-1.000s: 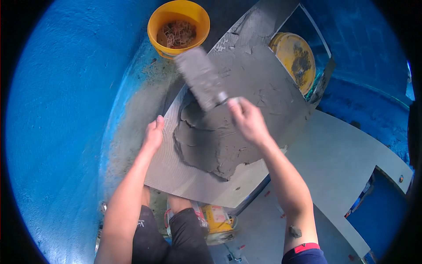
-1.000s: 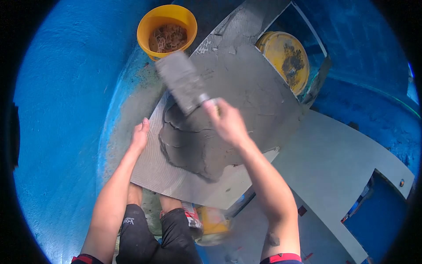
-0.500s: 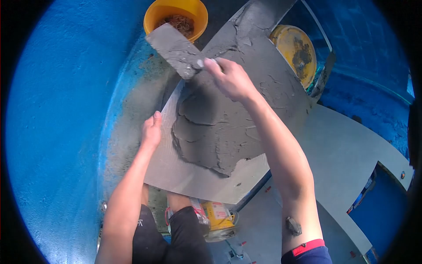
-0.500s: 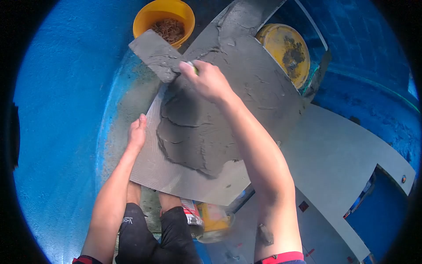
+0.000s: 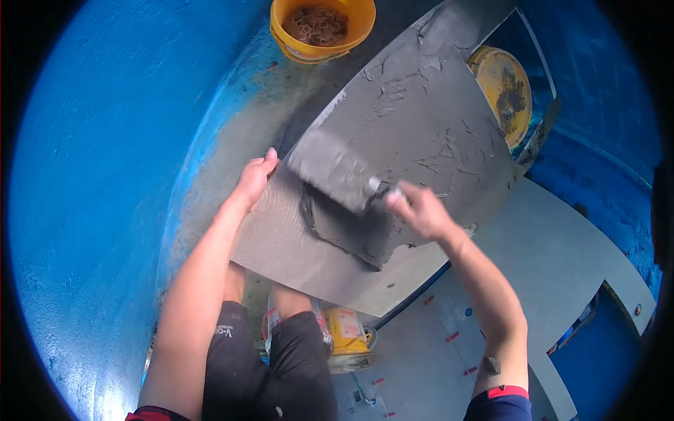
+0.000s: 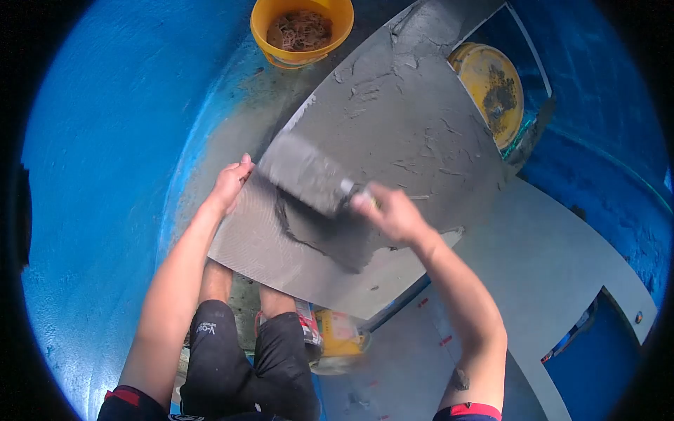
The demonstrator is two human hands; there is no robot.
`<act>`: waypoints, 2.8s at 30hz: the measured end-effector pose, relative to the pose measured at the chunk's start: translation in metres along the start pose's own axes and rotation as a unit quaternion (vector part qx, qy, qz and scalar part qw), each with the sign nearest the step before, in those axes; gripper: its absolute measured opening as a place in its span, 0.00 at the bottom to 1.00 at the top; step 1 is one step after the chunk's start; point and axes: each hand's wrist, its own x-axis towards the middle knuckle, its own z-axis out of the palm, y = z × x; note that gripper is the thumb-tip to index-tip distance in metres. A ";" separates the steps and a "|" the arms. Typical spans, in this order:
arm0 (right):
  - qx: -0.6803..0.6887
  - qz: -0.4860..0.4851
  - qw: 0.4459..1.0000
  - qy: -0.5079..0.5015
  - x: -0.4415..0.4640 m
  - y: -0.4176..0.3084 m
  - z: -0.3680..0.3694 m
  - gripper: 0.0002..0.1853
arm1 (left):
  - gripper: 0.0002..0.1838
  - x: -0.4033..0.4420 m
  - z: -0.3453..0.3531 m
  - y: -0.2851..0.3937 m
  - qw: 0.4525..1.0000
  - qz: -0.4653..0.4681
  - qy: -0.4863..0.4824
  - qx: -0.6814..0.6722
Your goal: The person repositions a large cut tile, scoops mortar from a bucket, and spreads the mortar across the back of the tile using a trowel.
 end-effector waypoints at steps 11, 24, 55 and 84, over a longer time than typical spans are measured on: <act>-0.288 -0.105 0.913 0.269 0.070 -0.040 -0.023 0.25 | 0.31 -0.011 -0.004 0.003 0.988 -0.028 -0.077 -0.132; 0.055 0.079 0.993 0.065 -0.050 0.028 0.093 0.25 | 0.27 -0.014 -0.021 -0.024 0.996 -0.078 -0.040 -0.028; 0.263 0.331 0.835 0.353 -0.052 -0.119 0.327 0.22 | 0.36 -0.018 0.004 0.004 0.988 -0.122 -0.051 0.077; 0.421 0.301 0.752 0.410 -0.105 -0.039 0.341 0.26 | 0.32 -0.008 -0.003 -0.001 0.995 -0.062 -0.009 0.072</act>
